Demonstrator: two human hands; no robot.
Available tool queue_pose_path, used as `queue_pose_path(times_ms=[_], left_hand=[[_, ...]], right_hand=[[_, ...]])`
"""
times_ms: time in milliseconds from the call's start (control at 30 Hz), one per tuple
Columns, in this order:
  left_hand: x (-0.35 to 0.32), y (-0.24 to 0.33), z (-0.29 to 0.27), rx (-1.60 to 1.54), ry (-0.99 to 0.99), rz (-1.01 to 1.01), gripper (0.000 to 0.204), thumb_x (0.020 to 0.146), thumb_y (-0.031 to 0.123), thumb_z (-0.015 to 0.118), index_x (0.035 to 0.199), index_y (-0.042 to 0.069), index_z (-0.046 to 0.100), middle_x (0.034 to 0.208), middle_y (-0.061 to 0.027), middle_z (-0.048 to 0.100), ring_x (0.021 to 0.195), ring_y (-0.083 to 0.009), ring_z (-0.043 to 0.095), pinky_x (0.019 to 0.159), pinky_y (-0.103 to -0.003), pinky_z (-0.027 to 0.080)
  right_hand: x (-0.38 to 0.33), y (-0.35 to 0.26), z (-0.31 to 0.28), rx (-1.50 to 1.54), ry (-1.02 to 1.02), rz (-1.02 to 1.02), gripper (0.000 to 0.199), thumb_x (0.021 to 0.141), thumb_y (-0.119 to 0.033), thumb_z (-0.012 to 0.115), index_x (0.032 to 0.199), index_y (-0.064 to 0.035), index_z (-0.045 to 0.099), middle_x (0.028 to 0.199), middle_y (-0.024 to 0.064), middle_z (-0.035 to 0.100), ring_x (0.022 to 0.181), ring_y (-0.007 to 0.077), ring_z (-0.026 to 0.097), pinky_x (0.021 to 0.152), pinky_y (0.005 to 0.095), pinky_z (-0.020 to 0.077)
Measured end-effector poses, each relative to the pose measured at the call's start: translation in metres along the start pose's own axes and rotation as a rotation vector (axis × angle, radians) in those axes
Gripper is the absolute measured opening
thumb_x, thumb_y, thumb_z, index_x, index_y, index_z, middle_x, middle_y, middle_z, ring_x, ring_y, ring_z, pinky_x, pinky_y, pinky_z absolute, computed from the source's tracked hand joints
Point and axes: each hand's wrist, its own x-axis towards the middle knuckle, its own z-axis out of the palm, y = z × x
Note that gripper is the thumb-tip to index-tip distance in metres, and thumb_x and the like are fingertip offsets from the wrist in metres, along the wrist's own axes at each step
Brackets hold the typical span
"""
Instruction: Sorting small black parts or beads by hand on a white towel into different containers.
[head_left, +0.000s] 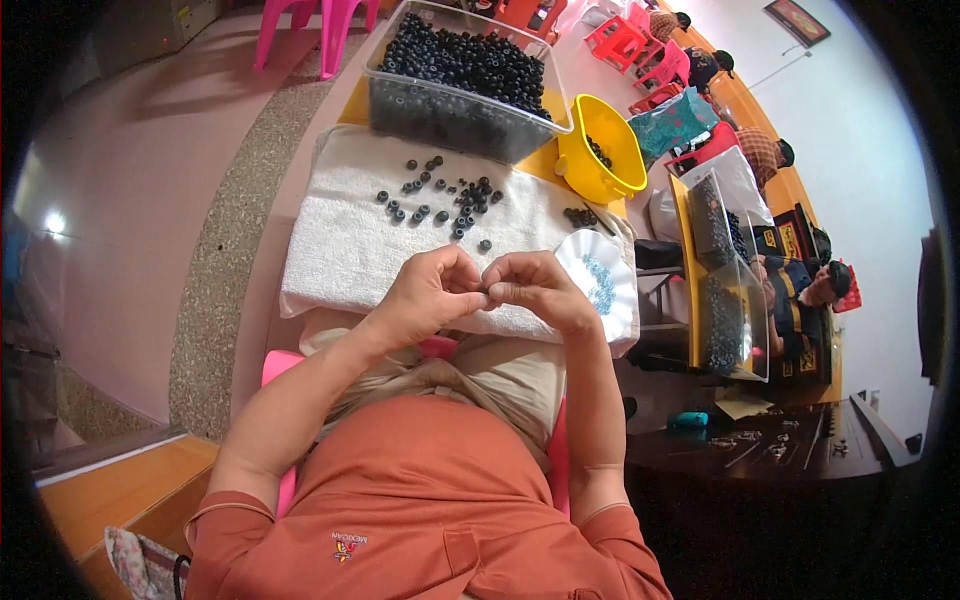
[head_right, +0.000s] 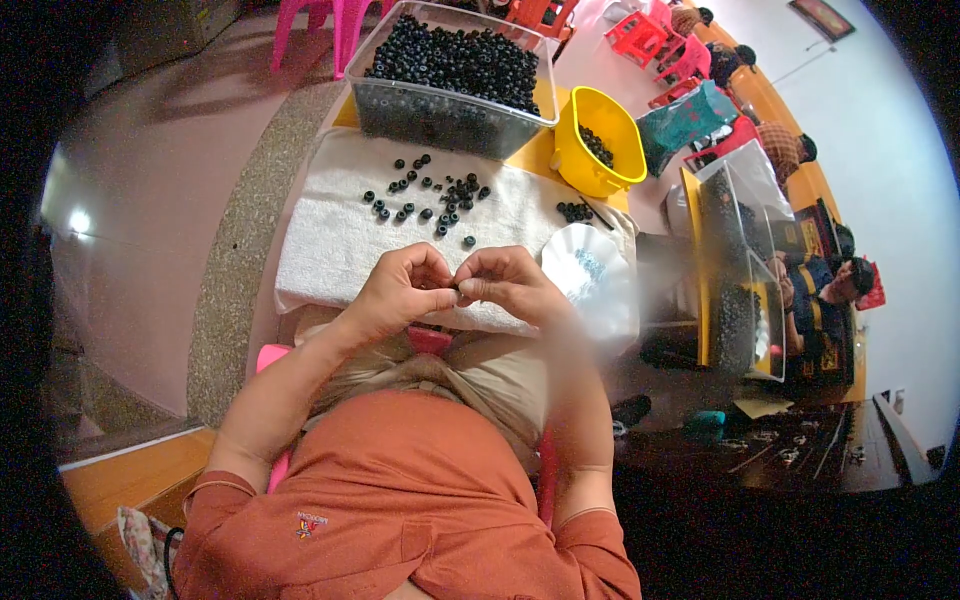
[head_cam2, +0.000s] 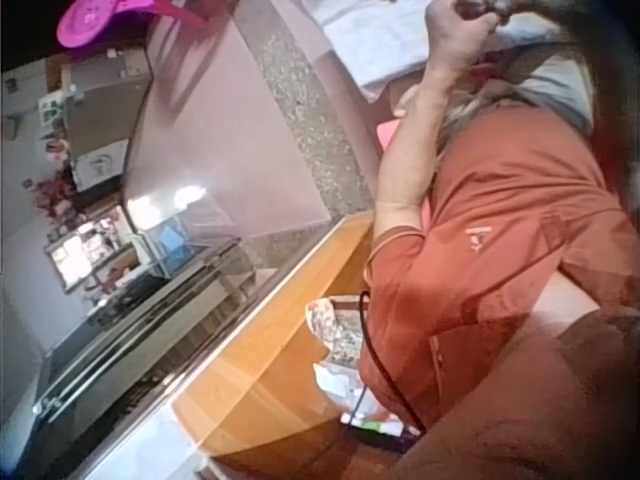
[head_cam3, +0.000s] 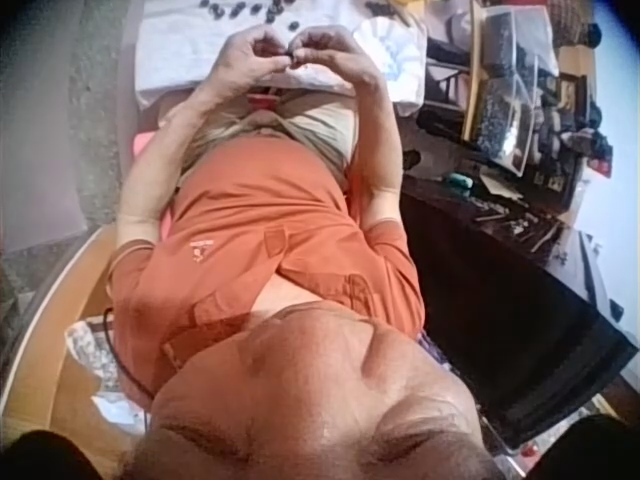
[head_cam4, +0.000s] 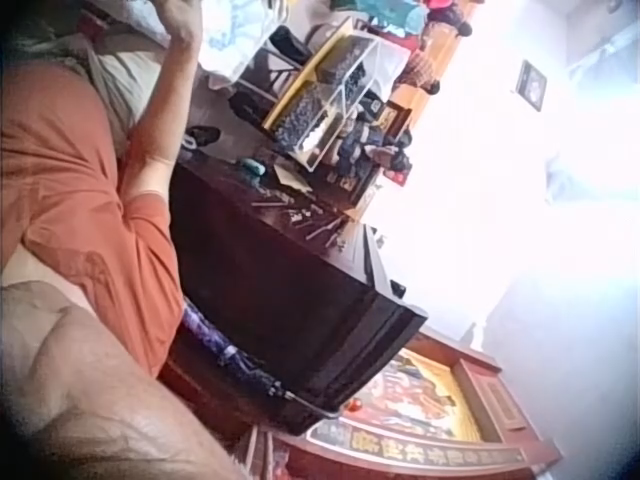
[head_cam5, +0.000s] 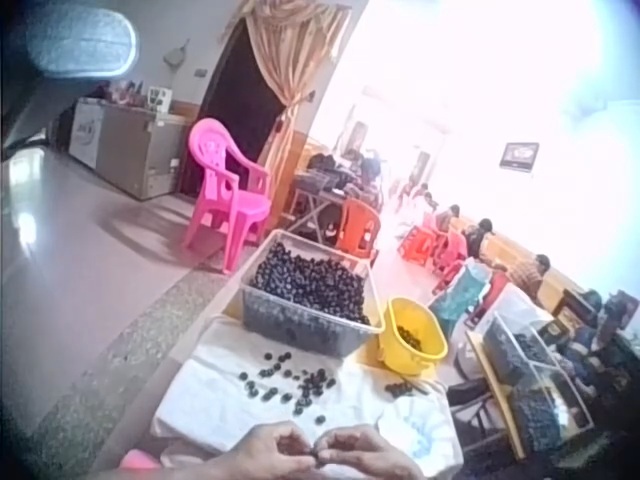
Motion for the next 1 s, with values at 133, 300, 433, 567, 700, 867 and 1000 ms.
queue_pose_path(times_ms=[133,300,433,567,700,867,1000], left_hand=[[0.0,-0.001,-0.001,0.054,0.022,0.012,0.019,0.079,0.003,0.075,0.091,0.003,0.06,0.084,-0.0015,0.064,0.077,-0.0065,0.06,0.069,-0.023,0.052],[0.001,-0.001,-0.002,-0.059,0.025,-0.016,0.02,0.08,-0.001,0.075,0.091,0.003,0.059,0.085,-0.0013,0.065,0.078,-0.0074,0.063,0.07,-0.022,0.053],[0.002,-0.002,-0.004,-0.107,0.047,-0.049,0.019,0.082,0.0,0.073,0.092,0.003,0.058,0.086,-0.003,0.066,0.078,-0.0093,0.064,0.07,-0.024,0.055],[0.0,0.003,-0.006,-0.239,0.049,-0.09,0.017,0.084,0.002,0.072,0.093,0.003,0.057,0.084,-0.0042,0.065,0.076,-0.0107,0.064,0.068,-0.025,0.055],[-0.001,0.0,-0.005,-0.335,0.071,-0.109,0.018,0.082,0.001,0.073,0.09,0.004,0.058,0.083,-0.004,0.064,0.073,-0.0097,0.062,0.066,-0.024,0.054],[-0.001,-0.003,-0.003,-0.359,0.088,-0.114,0.017,0.082,0.001,0.073,0.089,0.004,0.057,0.082,-0.0036,0.064,0.072,-0.0092,0.061,0.066,-0.023,0.053],[-0.003,-0.004,0.001,-0.383,0.133,-0.112,0.017,0.082,0.0,0.071,0.087,0.004,0.056,0.082,-0.0034,0.063,0.073,-0.0092,0.061,0.065,-0.023,0.053]], right_hand=[[0.0,0.006,0.004,-0.026,0.05,-0.033,0.009,0.089,-0.004,0.068,0.096,0.0028,0.066,0.091,0.0037,0.066,0.088,0.0115,0.063,0.081,0.0254,0.0515],[-0.002,0.008,0.014,-0.198,0.149,-0.183,0.01,0.09,-0.001,0.066,0.099,0.0033,0.067,0.092,0.0047,0.066,0.087,0.0125,0.062,0.078,0.0243,0.049],[-0.001,0.021,0.018,-0.487,0.241,-0.381,0.013,0.09,0.001,0.064,0.103,0.0022,0.067,0.095,0.0086,0.065,0.089,0.0138,0.061,0.078,0.0237,0.048],[-0.002,0.025,0.029,-0.569,0.289,-0.551,0.027,0.084,0.004,0.069,0.11,0.0002,0.065,0.101,0.0114,0.064,0.096,0.0177,0.063,0.077,0.0282,0.0517],[-0.002,0.028,0.04,-0.865,0.444,-0.613,0.039,0.073,0.003,0.076,0.11,-0.0027,0.064,0.102,0.013,0.065,0.094,0.0252,0.067,0.076,0.0325,0.0545],[0.004,0.035,0.043,-0.929,0.539,-0.715,0.038,0.072,0.004,0.076,0.107,-0.0037,0.065,0.101,0.0128,0.066,0.09,0.0274,0.067,0.075,0.0321,0.0542],[0.005,0.039,0.044,-0.896,0.564,-0.707,0.037,0.07,0.001,0.078,0.104,-0.0042,0.065,0.102,0.0146,0.065,0.089,0.0313,0.066,0.073,0.0359,0.0547]])
